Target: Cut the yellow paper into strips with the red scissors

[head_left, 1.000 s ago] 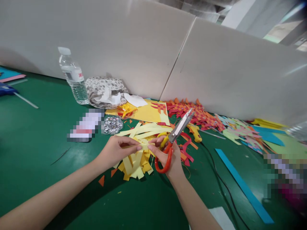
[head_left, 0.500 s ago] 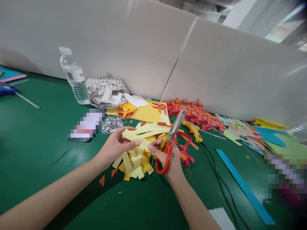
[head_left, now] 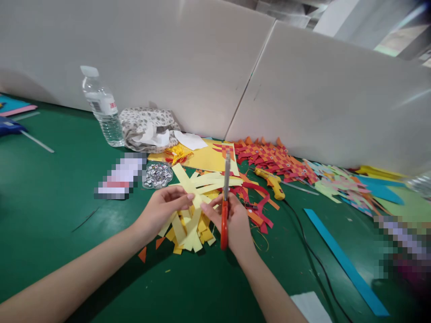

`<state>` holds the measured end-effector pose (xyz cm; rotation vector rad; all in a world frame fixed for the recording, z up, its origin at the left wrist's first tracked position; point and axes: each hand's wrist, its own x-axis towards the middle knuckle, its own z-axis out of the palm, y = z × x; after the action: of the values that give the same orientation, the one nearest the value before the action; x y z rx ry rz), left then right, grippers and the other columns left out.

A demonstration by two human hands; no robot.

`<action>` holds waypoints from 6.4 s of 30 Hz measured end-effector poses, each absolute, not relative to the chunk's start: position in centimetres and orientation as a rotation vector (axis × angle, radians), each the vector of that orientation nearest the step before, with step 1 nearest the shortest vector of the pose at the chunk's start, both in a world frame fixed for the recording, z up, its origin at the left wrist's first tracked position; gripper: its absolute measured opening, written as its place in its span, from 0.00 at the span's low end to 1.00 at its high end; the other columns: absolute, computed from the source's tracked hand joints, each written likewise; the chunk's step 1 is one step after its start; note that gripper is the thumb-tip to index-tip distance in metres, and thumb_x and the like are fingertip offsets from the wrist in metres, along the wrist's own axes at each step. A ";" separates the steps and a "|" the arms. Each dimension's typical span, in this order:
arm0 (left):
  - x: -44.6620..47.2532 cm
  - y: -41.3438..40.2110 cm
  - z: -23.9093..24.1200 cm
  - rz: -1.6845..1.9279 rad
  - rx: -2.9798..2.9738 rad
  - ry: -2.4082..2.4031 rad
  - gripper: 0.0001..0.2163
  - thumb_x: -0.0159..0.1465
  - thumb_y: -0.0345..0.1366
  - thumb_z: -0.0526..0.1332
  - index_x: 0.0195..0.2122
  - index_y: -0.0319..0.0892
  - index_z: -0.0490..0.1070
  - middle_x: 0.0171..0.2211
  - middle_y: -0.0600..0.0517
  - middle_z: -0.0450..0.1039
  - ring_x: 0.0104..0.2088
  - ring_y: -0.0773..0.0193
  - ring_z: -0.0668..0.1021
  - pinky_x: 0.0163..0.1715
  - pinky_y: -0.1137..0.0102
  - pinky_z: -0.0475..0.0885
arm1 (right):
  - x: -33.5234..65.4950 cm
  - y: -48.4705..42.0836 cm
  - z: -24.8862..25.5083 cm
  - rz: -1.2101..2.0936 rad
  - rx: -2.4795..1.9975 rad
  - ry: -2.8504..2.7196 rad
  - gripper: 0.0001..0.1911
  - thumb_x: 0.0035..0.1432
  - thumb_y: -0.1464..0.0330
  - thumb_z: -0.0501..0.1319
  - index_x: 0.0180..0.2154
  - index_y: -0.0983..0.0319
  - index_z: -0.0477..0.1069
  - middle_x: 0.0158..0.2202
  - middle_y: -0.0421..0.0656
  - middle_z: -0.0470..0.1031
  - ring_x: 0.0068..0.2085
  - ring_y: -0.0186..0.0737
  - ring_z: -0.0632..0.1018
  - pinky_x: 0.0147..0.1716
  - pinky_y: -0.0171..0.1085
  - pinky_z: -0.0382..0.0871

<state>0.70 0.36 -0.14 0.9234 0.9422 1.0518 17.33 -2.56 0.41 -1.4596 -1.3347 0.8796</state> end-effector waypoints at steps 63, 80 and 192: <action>-0.4 1.3 0.1 1.105 0.975 0.920 0.06 0.52 0.36 0.67 0.26 0.41 0.72 0.27 0.56 0.72 0.29 0.71 0.74 0.35 0.74 0.72 | 18.6 -2.1 0.8 0.304 -1.767 -1.852 0.15 0.49 0.55 0.57 0.31 0.59 0.61 0.30 0.40 0.68 0.29 0.38 0.70 0.26 0.34 0.61; -0.4 1.3 0.0 1.176 1.033 0.956 0.07 0.52 0.37 0.67 0.25 0.41 0.72 0.26 0.56 0.72 0.29 0.70 0.74 0.35 0.73 0.72 | 18.2 -2.7 0.7 0.252 -1.742 -2.048 0.14 0.49 0.57 0.59 0.32 0.58 0.60 0.31 0.39 0.67 0.30 0.38 0.72 0.25 0.33 0.60; 0.6 0.7 -0.4 0.884 1.008 0.935 0.08 0.52 0.39 0.66 0.24 0.41 0.71 0.25 0.54 0.73 0.28 0.69 0.75 0.34 0.72 0.70 | 17.5 -2.2 -0.4 1.264 -1.341 -1.098 0.22 0.33 0.62 0.71 0.26 0.60 0.61 0.25 0.38 0.70 0.28 0.38 0.73 0.31 0.38 0.69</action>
<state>0.62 0.72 -0.44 1.0083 0.9347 0.8844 17.45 -2.21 -0.44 -1.3410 -1.0981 1.2644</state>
